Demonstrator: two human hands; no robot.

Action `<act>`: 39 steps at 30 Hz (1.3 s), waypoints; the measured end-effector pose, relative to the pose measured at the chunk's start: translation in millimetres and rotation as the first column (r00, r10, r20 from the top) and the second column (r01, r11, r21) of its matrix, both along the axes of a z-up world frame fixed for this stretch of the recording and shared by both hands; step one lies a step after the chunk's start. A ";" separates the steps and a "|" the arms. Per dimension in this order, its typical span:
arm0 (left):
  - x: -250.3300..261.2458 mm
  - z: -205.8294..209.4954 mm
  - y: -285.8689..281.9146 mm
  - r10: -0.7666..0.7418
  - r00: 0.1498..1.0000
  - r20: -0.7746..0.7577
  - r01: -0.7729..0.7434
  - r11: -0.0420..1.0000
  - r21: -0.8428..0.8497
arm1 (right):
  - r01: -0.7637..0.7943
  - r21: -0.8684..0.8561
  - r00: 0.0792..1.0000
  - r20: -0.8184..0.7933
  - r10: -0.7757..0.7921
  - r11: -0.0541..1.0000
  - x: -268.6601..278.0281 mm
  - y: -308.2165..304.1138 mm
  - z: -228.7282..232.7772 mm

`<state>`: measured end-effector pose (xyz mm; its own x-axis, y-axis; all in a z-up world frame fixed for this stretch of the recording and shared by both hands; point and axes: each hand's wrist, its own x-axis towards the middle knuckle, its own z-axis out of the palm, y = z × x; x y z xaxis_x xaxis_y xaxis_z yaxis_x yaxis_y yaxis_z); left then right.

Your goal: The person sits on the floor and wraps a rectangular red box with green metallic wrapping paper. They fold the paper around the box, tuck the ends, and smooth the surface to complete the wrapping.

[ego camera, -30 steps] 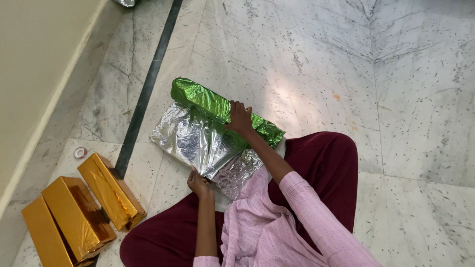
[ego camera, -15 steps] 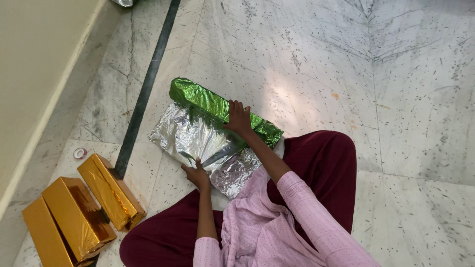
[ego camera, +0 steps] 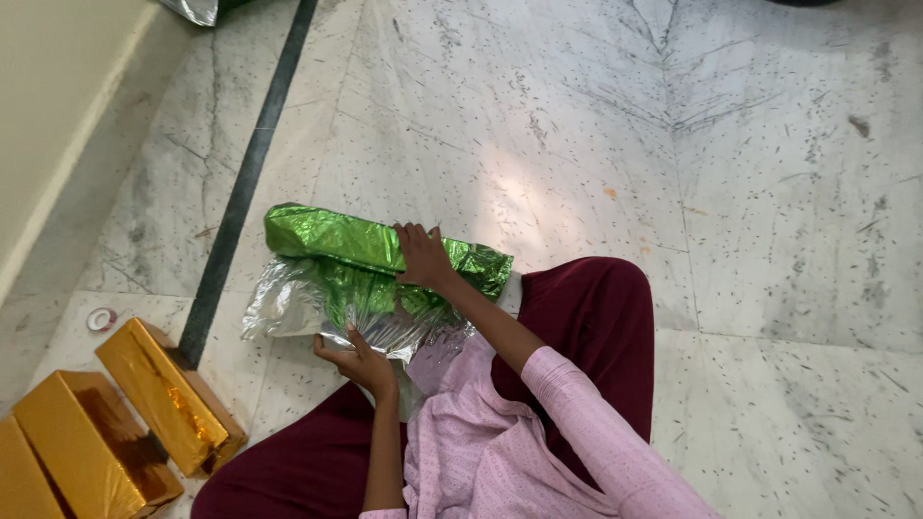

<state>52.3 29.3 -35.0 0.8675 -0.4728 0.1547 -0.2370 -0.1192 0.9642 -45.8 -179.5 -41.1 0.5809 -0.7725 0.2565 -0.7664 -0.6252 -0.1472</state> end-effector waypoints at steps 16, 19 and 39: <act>-40.3 75.2 12.4 -0.124 0.989 0.086 0.133 0.986 -0.100 | -0.364 -0.013 0.931 -0.042 0.363 0.931 2.5 30.2 15.3; -47.9 81.0 18.3 -0.099 0.995 0.012 0.099 0.994 -0.047 | -0.467 0.066 0.882 -0.042 0.470 0.882 2.4 55.0 13.8; -31.1 114.2 20.3 -0.234 0.972 0.022 0.235 0.969 -0.074 | -0.707 0.273 0.679 0.523 0.516 0.653 3.3 71.4 -8.3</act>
